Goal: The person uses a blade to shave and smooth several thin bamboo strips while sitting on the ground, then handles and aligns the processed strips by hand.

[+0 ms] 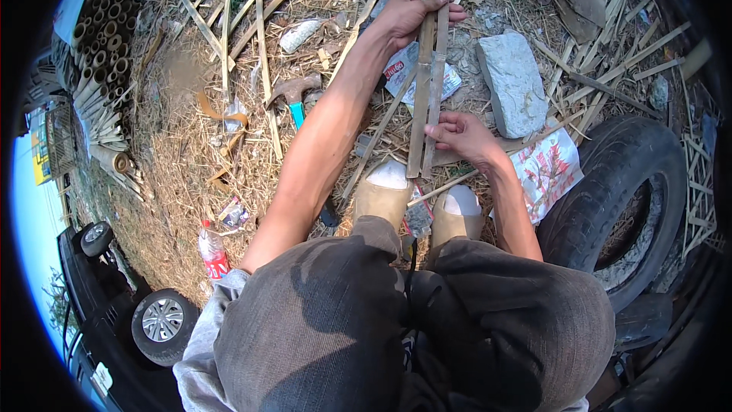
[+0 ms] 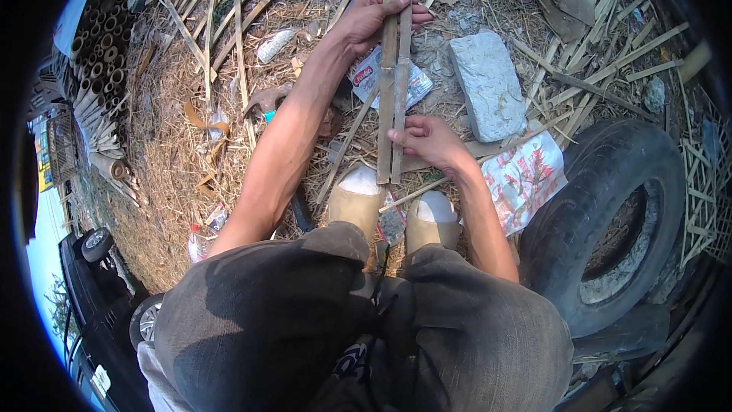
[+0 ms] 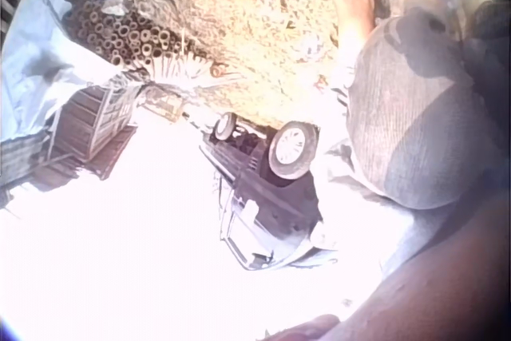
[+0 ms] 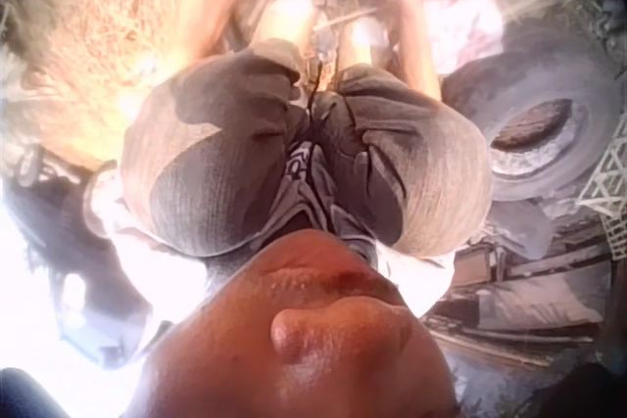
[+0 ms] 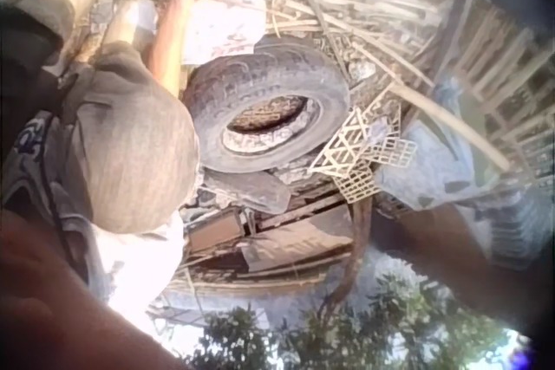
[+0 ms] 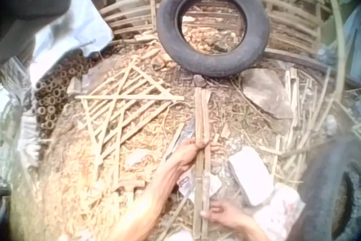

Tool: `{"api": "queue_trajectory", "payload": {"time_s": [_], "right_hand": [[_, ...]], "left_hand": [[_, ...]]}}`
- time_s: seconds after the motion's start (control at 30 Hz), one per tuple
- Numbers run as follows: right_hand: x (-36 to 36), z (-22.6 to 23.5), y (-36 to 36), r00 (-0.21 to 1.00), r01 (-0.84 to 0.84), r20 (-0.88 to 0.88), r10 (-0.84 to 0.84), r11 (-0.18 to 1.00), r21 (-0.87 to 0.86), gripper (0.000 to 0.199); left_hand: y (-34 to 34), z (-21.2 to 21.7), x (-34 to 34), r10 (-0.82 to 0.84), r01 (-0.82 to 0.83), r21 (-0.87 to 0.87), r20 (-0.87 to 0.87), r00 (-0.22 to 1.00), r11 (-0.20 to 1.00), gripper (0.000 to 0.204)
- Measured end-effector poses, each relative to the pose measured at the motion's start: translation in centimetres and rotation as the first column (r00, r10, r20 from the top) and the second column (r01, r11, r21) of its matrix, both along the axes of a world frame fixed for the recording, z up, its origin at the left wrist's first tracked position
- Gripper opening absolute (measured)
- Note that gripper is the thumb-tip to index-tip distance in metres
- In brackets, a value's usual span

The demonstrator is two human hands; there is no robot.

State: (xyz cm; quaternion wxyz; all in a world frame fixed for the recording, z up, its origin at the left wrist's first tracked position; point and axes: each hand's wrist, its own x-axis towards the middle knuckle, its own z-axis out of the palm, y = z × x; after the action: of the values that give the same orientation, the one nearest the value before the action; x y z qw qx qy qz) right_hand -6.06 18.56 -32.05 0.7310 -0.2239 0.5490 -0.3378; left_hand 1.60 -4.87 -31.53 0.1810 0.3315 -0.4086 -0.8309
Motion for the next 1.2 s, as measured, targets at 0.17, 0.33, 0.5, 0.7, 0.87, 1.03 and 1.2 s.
{"api": "queue_trajectory", "payload": {"time_s": [0.17,0.33,0.5,0.7,0.87,1.03,1.2], "right_hand": [[2.4,-0.6,2.0,0.998,0.056,0.017,-0.057,0.997,0.049,0.029],[2.7,-0.4,2.9,0.999,0.043,-0.019,-0.042,0.996,0.078,0.027],[-0.4,3.3,4.2,0.67,0.237,-0.661,-0.338,0.941,-0.241,0.062],[-6.3,-0.3,1.6,-0.036,0.05,-0.98,-0.195,0.979,-0.197,0.107],[-10.3,0.1,-1.9,0.153,0.004,-0.958,-0.241,0.97,-0.244,0.105],[-17.5,0.8,-8.5,0.224,-0.526,-0.952,-0.208,0.797,-0.298,0.103],[-16.1,0.6,-9.2,0.082,-0.489,-0.969,-0.233,0.838,-0.243,0.095]], "left_hand": [[0.0,0.2,-1.1,-0.002,0.003,0.044,-0.03,1.0,0.999,0.037],[1.1,-0.3,-1.8,-0.07,0.078,0.109,-0.071,0.995,0.991,0.035],[2.8,-0.1,-2.4,-0.09,0.091,0.097,-0.018,0.996,0.991,0.033],[3.1,0.7,-1.6,-0.093,0.092,0.156,-0.006,0.996,0.983,0.033],[3.5,1.6,0.1,-0.094,0.094,0.13,0.001,0.996,0.987,0.034],[4.1,2.7,0.1,-0.071,0.071,0.1,-0.009,0.997,0.992,0.036],[6.1,1.1,0.4,-0.144,0.142,0.21,-0.007,0.99,0.967,0.035]]}}
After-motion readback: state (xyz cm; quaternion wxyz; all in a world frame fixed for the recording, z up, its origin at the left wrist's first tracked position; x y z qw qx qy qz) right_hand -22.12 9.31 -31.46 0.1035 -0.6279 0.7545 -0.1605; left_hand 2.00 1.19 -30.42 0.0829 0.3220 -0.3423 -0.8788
